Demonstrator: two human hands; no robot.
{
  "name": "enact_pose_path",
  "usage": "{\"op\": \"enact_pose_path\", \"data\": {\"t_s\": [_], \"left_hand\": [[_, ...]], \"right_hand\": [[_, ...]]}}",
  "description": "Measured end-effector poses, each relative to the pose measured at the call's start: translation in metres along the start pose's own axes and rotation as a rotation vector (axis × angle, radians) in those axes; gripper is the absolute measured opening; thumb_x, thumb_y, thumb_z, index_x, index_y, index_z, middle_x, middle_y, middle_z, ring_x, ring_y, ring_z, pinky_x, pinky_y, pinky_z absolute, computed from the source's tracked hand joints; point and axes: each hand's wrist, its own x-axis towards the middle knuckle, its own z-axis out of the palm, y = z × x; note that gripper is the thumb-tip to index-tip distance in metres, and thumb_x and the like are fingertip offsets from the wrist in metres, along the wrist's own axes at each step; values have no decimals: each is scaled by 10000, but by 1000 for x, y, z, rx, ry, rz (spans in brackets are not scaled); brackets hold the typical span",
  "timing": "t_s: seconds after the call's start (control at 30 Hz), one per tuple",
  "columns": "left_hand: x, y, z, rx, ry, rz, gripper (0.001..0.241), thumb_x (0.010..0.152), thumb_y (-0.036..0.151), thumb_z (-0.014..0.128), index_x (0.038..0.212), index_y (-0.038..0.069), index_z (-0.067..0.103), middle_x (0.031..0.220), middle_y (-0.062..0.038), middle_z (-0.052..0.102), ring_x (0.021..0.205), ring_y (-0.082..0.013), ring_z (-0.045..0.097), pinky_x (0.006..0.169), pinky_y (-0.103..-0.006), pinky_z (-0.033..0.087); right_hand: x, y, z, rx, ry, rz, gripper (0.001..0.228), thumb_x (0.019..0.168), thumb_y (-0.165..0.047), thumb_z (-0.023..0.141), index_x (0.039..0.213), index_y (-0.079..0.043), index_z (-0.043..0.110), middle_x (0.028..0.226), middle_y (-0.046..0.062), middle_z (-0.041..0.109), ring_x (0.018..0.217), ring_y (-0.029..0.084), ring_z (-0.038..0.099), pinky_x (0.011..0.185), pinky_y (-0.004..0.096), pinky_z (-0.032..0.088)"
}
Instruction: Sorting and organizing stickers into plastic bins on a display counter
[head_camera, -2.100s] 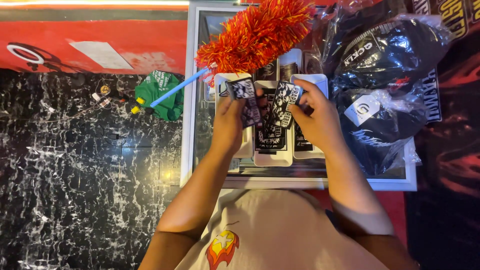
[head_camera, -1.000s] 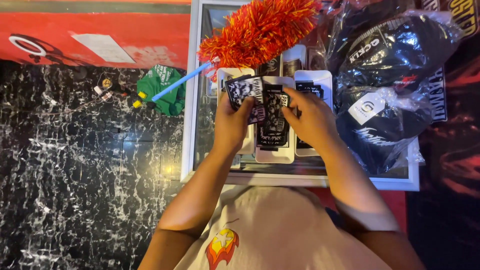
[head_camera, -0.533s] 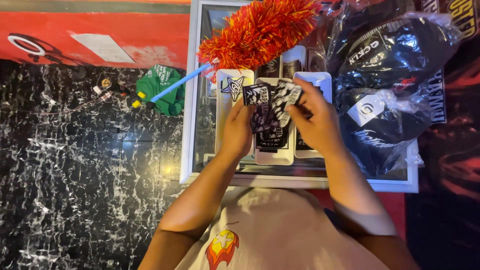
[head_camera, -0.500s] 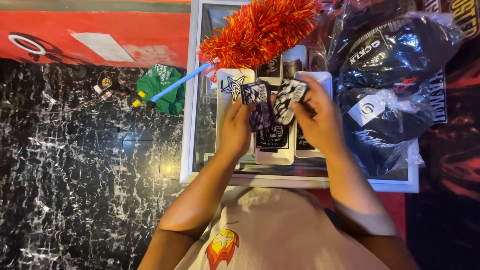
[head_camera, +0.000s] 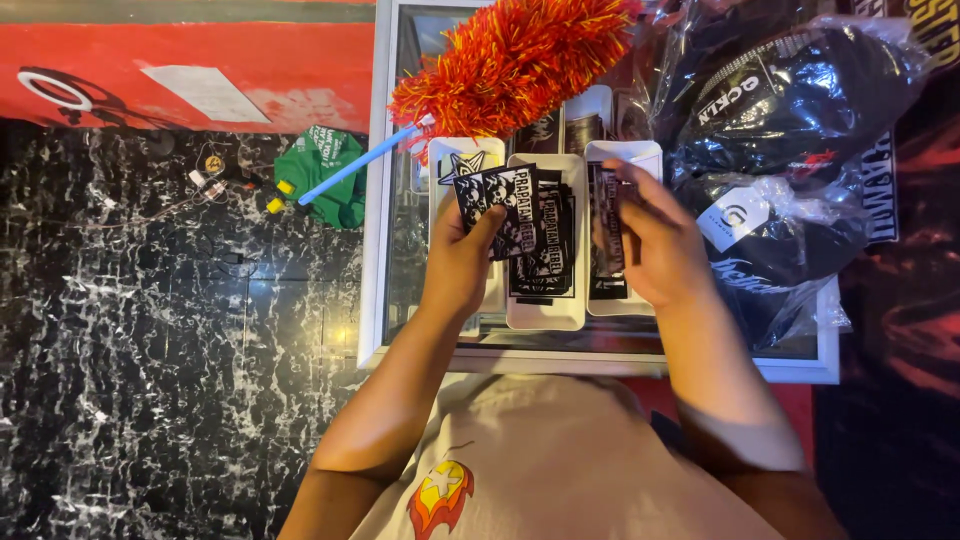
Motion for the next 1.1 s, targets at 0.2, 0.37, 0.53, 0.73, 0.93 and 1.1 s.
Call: {"op": "enact_pose_path", "data": {"t_s": [0.2,0.37,0.53,0.73,0.93,1.1], "left_hand": [[-9,25,7,-404,-267,-542,305,876,375,642,978,88,633,702,-58,548,644,-199,578,516,-281,460],[-19,44,29,-319,-151,-330,113,828,158,647,874,89,570,686,-18,484,623,-166,546,542,-286,489],[-16,57,36,64,116,108,87,895,-2,649,959,54,635,785,-15,604,742,-124,618,679,-276,553],[-16,49,29,192,121,128,112,883,15,691,975,72,663,832,-2,632,770,-103,609,684,-268,548],[-31,45,50,257,-3,185,248,787,46,824,978,27,667,901,-60,547,828,-175,615,739,-335,544],[-17,23,28,43,49,126,193,976,41,569,1129,22,686,993,-48,546,940,-151,552,917,-322,497]], "right_hand": [[11,8,-16,1076,-489,463,527,1038,-180,444,1531,5,414,883,25,391,643,122,404,605,285,360],[10,17,-17,681,-252,284,433,1004,-179,464,1410,-47,539,810,10,440,585,112,437,543,245,355],[-1,6,-6,-576,274,-170,273,949,-38,663,1220,-50,638,826,44,642,557,133,596,510,207,476],[1,8,13,-1094,227,-131,376,905,-147,760,1275,-148,689,958,76,772,703,230,741,655,329,596],[-5,-2,36,-888,56,-162,347,903,-52,783,1237,-38,692,979,167,749,575,245,673,555,346,577],[-4,9,19,-654,79,-246,28,963,29,696,964,51,679,551,109,617,414,163,594,467,261,494]]}}
